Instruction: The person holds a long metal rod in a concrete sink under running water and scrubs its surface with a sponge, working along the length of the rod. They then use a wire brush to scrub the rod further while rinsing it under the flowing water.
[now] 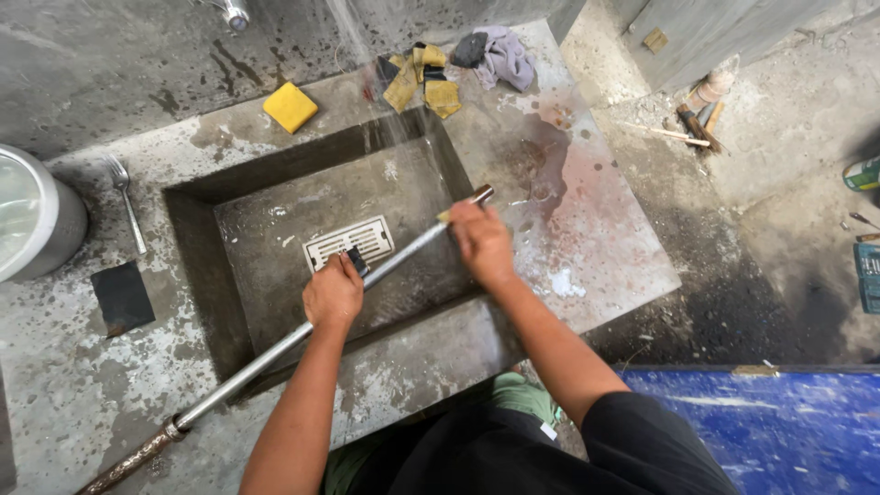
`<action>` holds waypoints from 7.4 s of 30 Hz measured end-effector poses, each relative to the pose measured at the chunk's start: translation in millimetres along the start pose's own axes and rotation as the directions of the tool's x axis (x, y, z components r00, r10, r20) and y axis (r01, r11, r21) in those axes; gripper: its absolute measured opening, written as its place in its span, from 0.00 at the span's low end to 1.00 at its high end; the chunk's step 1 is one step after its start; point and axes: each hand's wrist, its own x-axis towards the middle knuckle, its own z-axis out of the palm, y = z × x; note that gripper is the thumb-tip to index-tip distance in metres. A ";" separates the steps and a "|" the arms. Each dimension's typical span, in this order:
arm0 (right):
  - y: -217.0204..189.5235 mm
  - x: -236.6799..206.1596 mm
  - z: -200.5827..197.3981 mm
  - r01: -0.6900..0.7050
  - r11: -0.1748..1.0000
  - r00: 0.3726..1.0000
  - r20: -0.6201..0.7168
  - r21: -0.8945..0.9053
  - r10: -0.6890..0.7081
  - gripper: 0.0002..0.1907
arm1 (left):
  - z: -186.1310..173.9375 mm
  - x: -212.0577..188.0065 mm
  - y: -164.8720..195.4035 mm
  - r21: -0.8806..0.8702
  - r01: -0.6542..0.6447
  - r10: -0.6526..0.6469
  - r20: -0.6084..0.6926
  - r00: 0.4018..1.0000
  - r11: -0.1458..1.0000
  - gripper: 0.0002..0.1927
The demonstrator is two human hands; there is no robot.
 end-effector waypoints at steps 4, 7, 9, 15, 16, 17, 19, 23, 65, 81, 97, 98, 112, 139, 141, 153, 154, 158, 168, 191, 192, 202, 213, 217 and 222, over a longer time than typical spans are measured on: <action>9.3 3.6 3.3 0.052 0.982 0.995 -0.071 -0.181 -0.066 0.16 | 0.6 2.8 -2.2 0.021 0.039 -0.040 0.034 0.999 0.999 0.23; 7.0 -0.4 11.6 0.171 0.978 0.985 0.037 -0.116 -0.168 0.18 | 1.1 11.2 -4.1 0.000 0.055 -0.055 0.080 0.995 0.999 0.24; 8.2 0.0 12.3 0.208 0.972 0.976 0.092 -0.108 -0.198 0.15 | 0.9 15.3 -5.7 -0.010 0.056 -0.054 0.120 0.991 0.998 0.25; 14.6 9.2 6.8 0.025 0.976 0.994 -0.098 -0.215 -0.047 0.13 | -1.0 22.5 -4.6 0.006 0.107 -0.106 0.184 0.977 0.994 0.25; 13.7 8.7 6.7 0.068 0.983 0.996 -0.041 -0.168 -0.076 0.14 | -1.5 22.2 -4.2 -0.007 0.100 -0.097 0.183 0.978 0.995 0.25; 11.8 7.9 8.2 0.116 0.986 0.993 0.010 -0.117 -0.115 0.15 | -2.4 22.6 -4.2 -0.023 0.092 -0.087 0.173 0.981 0.995 0.24; 9.1 5.3 9.6 0.170 0.980 0.985 0.057 -0.104 -0.165 0.15 | -4.1 22.2 -4.2 -0.029 0.090 -0.083 0.170 0.982 0.996 0.24; 10.7 5.5 6.8 0.076 0.970 0.996 -0.024 -0.231 -0.084 0.15 | -6.3 21.6 -3.0 -0.005 0.103 -0.101 0.174 0.980 0.995 0.24; 10.5 8.7 -8.8 0.009 0.976 1.000 0.003 -0.216 -0.009 0.15 | -3.6 13.8 -1.6 0.000 0.068 -0.068 0.085 0.994 0.998 0.24; 3.0 15.4 -2.3 0.062 0.993 0.998 0.010 -0.104 -0.061 0.11 | -9.8 10.7 2.8 -0.014 0.058 -0.057 0.081 0.995 0.998 0.24; 14.7 -0.8 2.8 0.128 0.985 0.990 0.077 -0.114 -0.120 0.17 | -6.3 12.3 -0.4 -0.015 0.056 -0.054 0.073 0.996 0.998 0.24; 11.3 -2.3 4.7 0.063 0.989 0.998 0.007 -0.133 -0.063 0.17 | -6.6 12.3 -0.4 -0.016 0.051 -0.049 0.074 0.996 0.999 0.24; -15.9 -1.6 10.1 0.116 0.993 0.993 0.011 -0.018 -0.115 0.16 | -6.6 11.2 0.3 -0.028 0.052 -0.050 0.064 0.997 0.998 0.23; -3.0 7.3 1.7 0.119 0.992 0.991 0.055 0.037 -0.121 0.14 | -7.1 10.0 0.9 -0.047 0.050 -0.048 0.041 0.998 0.998 0.23; -1.6 7.2 2.8 0.057 0.997 0.998 0.031 0.054 -0.059 0.12 | -6.8 9.5 0.1 -0.019 0.030 -0.029 0.056 0.998 0.999 0.24; -4.9 12.6 -0.3 0.088 0.981 0.988 -0.110 -0.170 -0.108 0.12 | -2.7 12.3 -3.7 -0.016 0.037 -0.036 0.036 0.999 0.999 0.23; -5.3 13.0 0.3 0.117 0.984 0.987 -0.095 -0.133 -0.130 0.12 | -2.9 12.8 -3.2 -0.020 0.043 -0.042 0.042 0.998 0.999 0.23; -3.1 15.9 2.9 0.227 0.973 0.974 0.028 -0.046 -0.226 0.11 | -4.7 12.7 -1.1 -0.022 0.055 -0.054 0.047 0.997 0.998 0.23; -15.7 3.2 14.1 0.078 0.994 0.992 0.107 -0.072 -0.070 0.21 | -10.2 9.7 2.2 -0.007 0.072 -0.071 0.086 0.994 0.997 0.24; -11.6 -12.4 6.1 0.038 0.970 0.944 0.326 -0.239 0.043 0.51 | -3.7 6.8 1.9 -0.019 0.022 -0.021 0.025 0.999 1.000 0.22; -11.7 -9.7 3.4 0.015 0.971 0.937 0.343 -0.238 0.069 0.50 | -3.9 6.2 1.2 -0.015 0.016 -0.015 0.033 0.999 1.000 0.23; -43.6 -20.1 -10.5 0.170 0.946 0.939 0.337 -0.276 -0.070 0.38 | -1.2 -2.7 2.1 -0.003 -0.043 0.043 -0.080 0.996 0.999 0.20; 12.7 11.6 -23.8 0.012 0.958 0.984 0.173 -0.287 0.040 0.35 | 12.5 -12.6 -3.9 0.039 -0.146 0.151 -0.193 0.970 0.989 0.16; -48.1 -25.6 0.9 0.149 0.986 0.943 0.310 -0.081 -0.117 0.31 | 11.9 -15.7 -2.3 0.048 -0.170 0.177 -0.202 0.963 0.984 0.17; -51.6 -27.1 -1.5 0.206 0.971 0.899 0.416 -0.125 -0.137 0.38 | 11.8 -20.3 -2.2 0.024 -0.200 0.200 -0.241 0.950 0.979 0.17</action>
